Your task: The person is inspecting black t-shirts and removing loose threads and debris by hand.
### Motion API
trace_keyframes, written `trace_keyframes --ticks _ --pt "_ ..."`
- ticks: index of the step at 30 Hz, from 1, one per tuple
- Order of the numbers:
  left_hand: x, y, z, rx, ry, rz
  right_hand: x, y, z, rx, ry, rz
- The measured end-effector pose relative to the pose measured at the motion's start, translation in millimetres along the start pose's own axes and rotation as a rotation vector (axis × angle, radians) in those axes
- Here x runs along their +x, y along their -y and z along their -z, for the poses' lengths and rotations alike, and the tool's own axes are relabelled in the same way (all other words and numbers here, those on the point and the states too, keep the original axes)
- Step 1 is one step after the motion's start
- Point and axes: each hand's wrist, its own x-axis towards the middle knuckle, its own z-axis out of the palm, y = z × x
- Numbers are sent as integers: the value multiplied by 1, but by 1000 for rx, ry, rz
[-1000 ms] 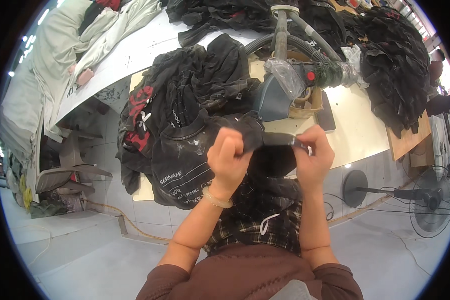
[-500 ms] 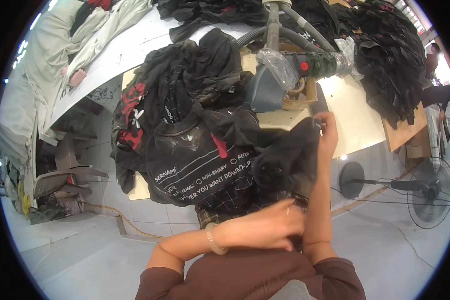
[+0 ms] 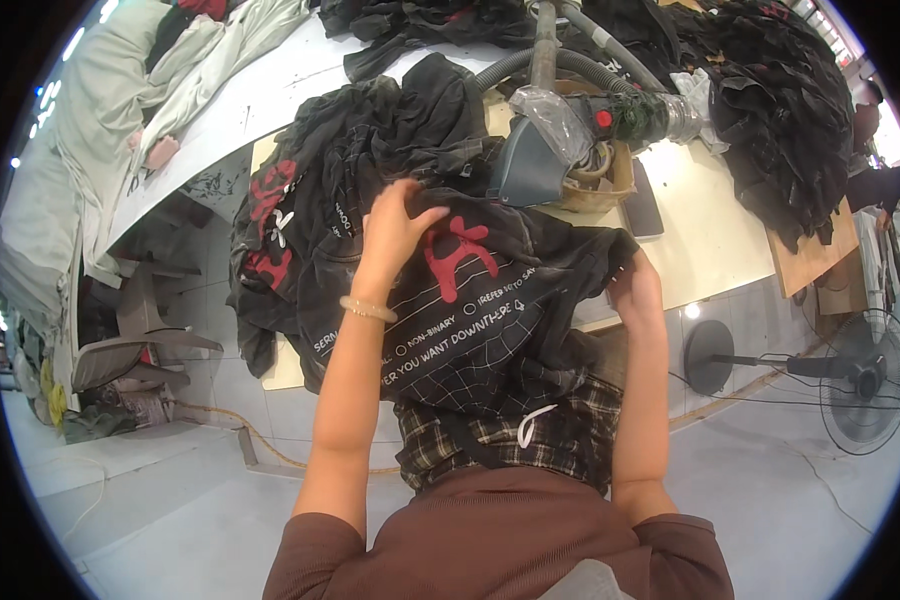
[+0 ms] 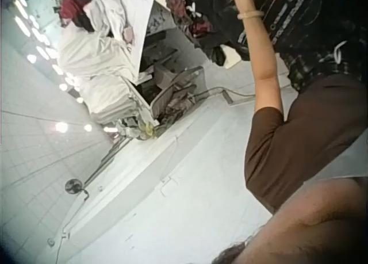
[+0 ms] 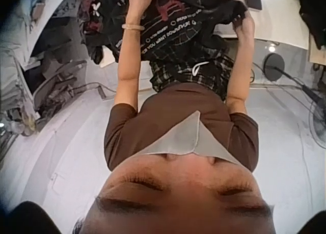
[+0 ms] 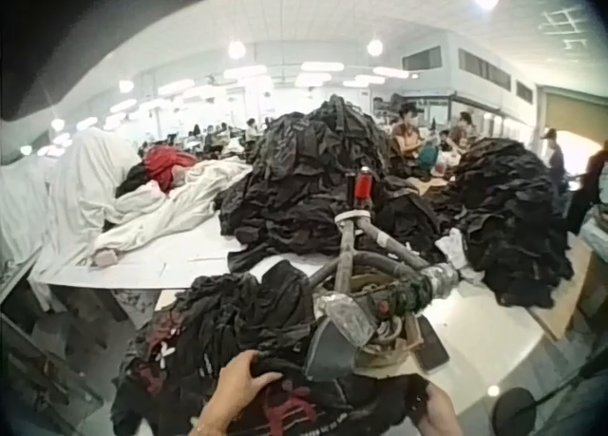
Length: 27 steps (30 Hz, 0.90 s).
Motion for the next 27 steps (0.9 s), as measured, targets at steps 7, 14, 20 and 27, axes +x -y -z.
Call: trace_keyframes --ticks 7,14,20,27 --pt "3 -3 37 -443 249 257 -13 31 -6 51 247 -174" --pt "-48 -13 151 -502 198 325 -43 75 58 -209 234 331" --pt "-60 -4 117 -376 157 255 -4 47 142 -473 263 -120" --pt "27 5 -7 59 413 242 25 17 45 -287 -24 -240"
